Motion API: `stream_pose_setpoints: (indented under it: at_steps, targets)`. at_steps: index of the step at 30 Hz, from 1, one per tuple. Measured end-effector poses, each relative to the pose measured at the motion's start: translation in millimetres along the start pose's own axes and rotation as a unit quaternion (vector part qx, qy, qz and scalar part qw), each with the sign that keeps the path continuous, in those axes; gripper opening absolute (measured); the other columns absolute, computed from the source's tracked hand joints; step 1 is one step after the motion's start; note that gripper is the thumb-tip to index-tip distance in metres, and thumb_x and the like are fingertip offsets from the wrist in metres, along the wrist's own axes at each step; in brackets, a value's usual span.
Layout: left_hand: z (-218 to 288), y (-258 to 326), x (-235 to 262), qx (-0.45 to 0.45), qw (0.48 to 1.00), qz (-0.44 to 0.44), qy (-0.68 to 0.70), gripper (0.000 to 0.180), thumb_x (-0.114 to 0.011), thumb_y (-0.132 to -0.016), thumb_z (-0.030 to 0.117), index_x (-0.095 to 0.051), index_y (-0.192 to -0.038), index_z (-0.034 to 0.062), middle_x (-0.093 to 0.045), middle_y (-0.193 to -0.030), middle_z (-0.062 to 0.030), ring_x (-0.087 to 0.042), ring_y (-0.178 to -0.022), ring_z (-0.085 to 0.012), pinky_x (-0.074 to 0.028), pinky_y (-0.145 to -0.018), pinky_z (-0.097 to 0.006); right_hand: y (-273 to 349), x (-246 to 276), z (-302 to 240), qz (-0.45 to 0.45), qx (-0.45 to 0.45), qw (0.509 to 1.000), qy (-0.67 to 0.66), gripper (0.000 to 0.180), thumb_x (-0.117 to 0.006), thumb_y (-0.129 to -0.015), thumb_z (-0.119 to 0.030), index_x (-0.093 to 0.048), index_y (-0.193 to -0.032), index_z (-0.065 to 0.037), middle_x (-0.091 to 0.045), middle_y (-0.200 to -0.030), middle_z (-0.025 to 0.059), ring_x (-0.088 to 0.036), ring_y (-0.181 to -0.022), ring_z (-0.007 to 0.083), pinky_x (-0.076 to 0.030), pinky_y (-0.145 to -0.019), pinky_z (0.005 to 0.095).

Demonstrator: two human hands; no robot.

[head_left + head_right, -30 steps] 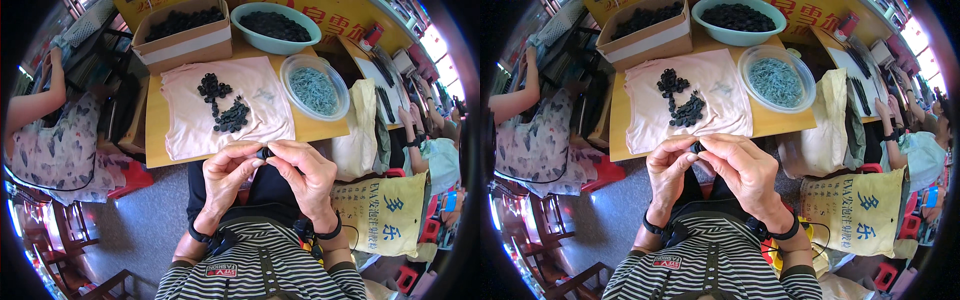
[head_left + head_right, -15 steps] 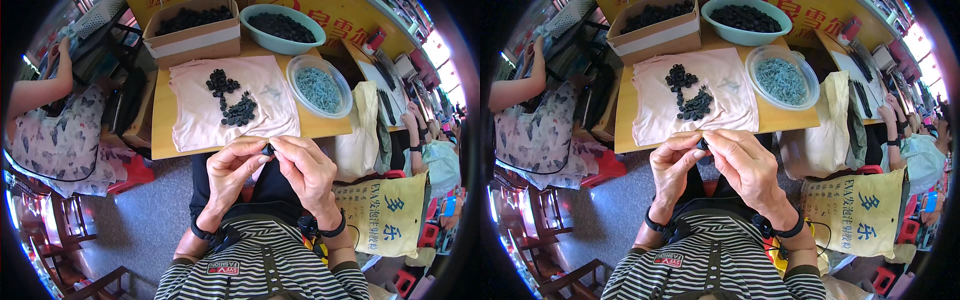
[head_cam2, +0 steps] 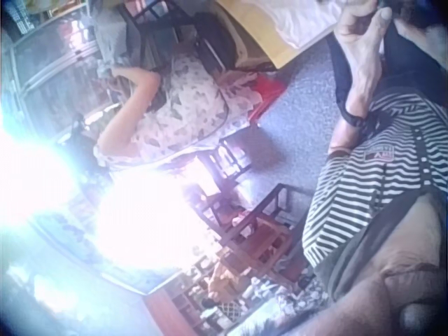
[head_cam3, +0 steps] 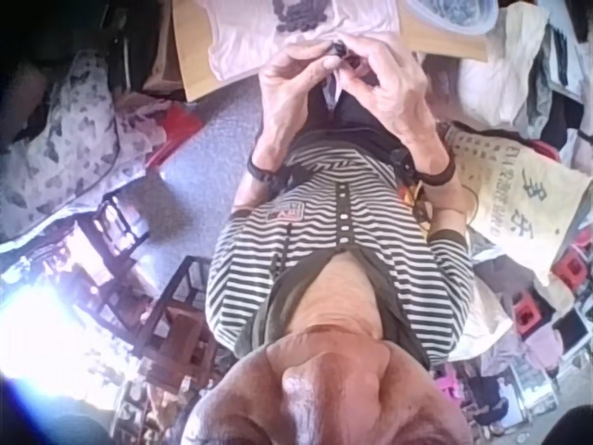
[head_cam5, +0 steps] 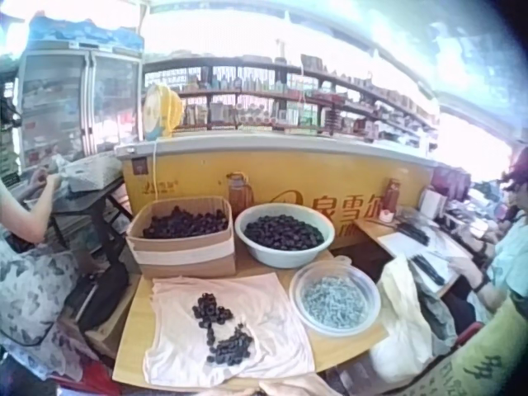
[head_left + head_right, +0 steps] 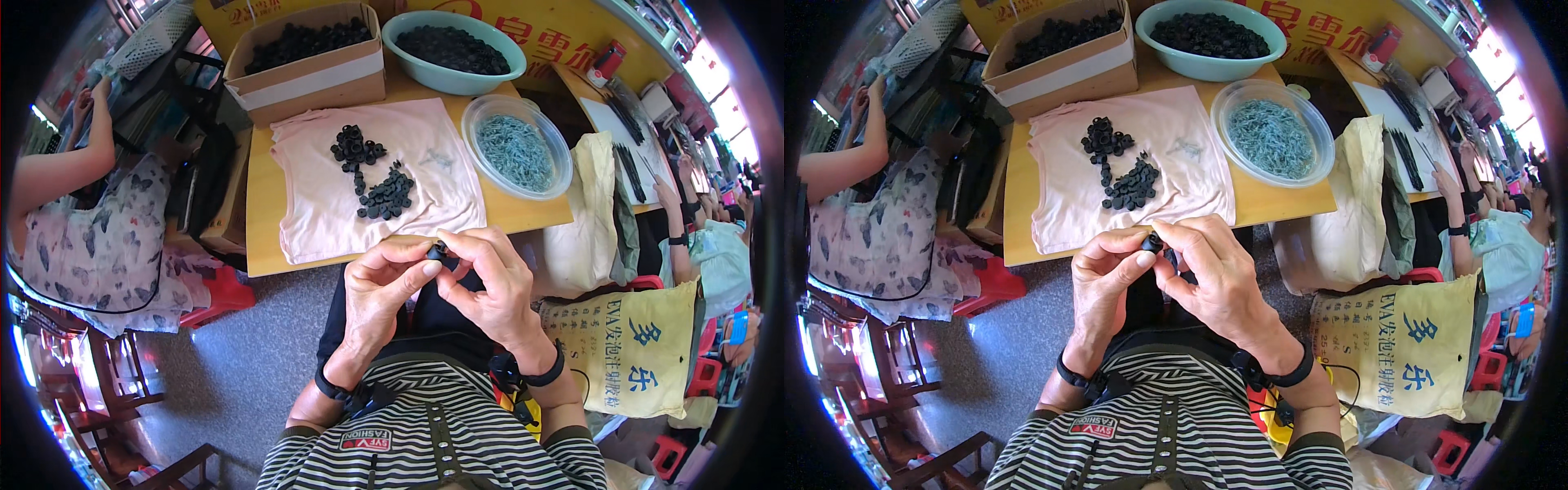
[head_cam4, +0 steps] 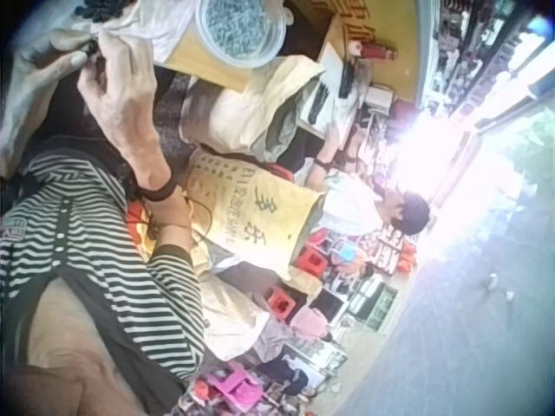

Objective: Assembling small black plastic components with blue plastic inserts.

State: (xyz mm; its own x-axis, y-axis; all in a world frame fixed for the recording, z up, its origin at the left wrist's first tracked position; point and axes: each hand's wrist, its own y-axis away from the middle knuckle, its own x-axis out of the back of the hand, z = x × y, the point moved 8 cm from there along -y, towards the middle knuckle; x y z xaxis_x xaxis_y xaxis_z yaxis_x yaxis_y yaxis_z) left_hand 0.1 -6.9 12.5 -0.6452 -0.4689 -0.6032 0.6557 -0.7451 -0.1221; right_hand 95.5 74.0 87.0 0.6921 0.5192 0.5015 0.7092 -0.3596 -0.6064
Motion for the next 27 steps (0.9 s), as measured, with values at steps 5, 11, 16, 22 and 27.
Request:
stream_pose_setpoints:
  at_steps: [5, 11, 16, 22, 27]
  targets:
    - [-11.1, -6.3, 4.7, 0.030, 0.999, 0.021, 0.040, 0.020, -0.068, -0.078, -0.008, -0.067, -0.097, 0.0001, -0.063, -0.106, -0.0124, -0.060, -0.099, -0.0169, -0.048, -0.090, -0.030, -4.1, -7.3, 14.4, 0.002, 0.009, 1.000, 0.014, 0.043, -0.070, -0.064, 0.011, -0.060, -0.104, 0.001, -0.059, -0.087, 0.0104, -0.060, -0.074, 0.0238, -0.050, -0.064, 0.0311]
    - [-30.8, -6.0, 15.1, 0.072, 0.994, 0.055, 0.061, 0.020, -0.068, -0.078, -0.007, -0.067, -0.096, 0.0009, -0.064, -0.106, -0.0122, -0.061, -0.097, -0.0163, -0.050, -0.088, -0.029, -4.5, -8.6, 22.8, -0.007, 0.006, 1.000, 0.020, 0.039, -0.070, -0.063, 0.012, -0.062, -0.100, 0.002, -0.059, -0.084, 0.0101, -0.060, -0.072, 0.0236, -0.049, -0.063, 0.0313]
    - [-41.8, -11.1, 15.2, 0.089, 0.992, 0.057, 0.064, 0.020, -0.068, -0.078, -0.008, -0.067, -0.096, 0.0011, -0.065, -0.103, -0.0112, -0.061, -0.096, -0.0154, -0.050, -0.087, -0.028, -8.2, -7.0, 29.6, -0.004, 0.018, 1.000, 0.020, 0.030, -0.072, -0.067, 0.009, -0.065, -0.095, 0.000, -0.061, -0.082, 0.0079, -0.057, -0.063, 0.0143, -0.047, -0.054, 0.0255]
    - [-41.5, -30.9, 25.3, 0.096, 0.992, 0.082, -0.019, 0.020, -0.067, -0.081, -0.006, -0.065, -0.100, -0.0005, -0.065, -0.100, -0.0093, -0.061, -0.094, -0.0142, -0.050, -0.087, -0.027, -35.1, -12.1, 49.4, -0.079, -0.054, 0.995, 0.014, 0.026, -0.071, -0.069, 0.006, -0.065, -0.093, -0.001, -0.061, -0.079, 0.0073, -0.057, -0.063, 0.0144, -0.047, -0.055, 0.0255]
    - [-10.2, -67.1, 65.5, -0.004, 0.958, 0.101, -0.267, 0.023, -0.066, -0.084, 0.005, -0.066, -0.106, 0.0016, -0.062, -0.108, -0.0078, -0.058, -0.086, -0.0102, -0.047, -0.077, -0.023, -106.6, 4.0, 112.0, -0.089, -0.148, 0.984, 0.051, 0.020, -0.069, -0.078, -0.010, -0.064, -0.095, -0.001, -0.062, -0.081, 0.0102, -0.058, -0.068, 0.0171, -0.047, -0.063, 0.0289]
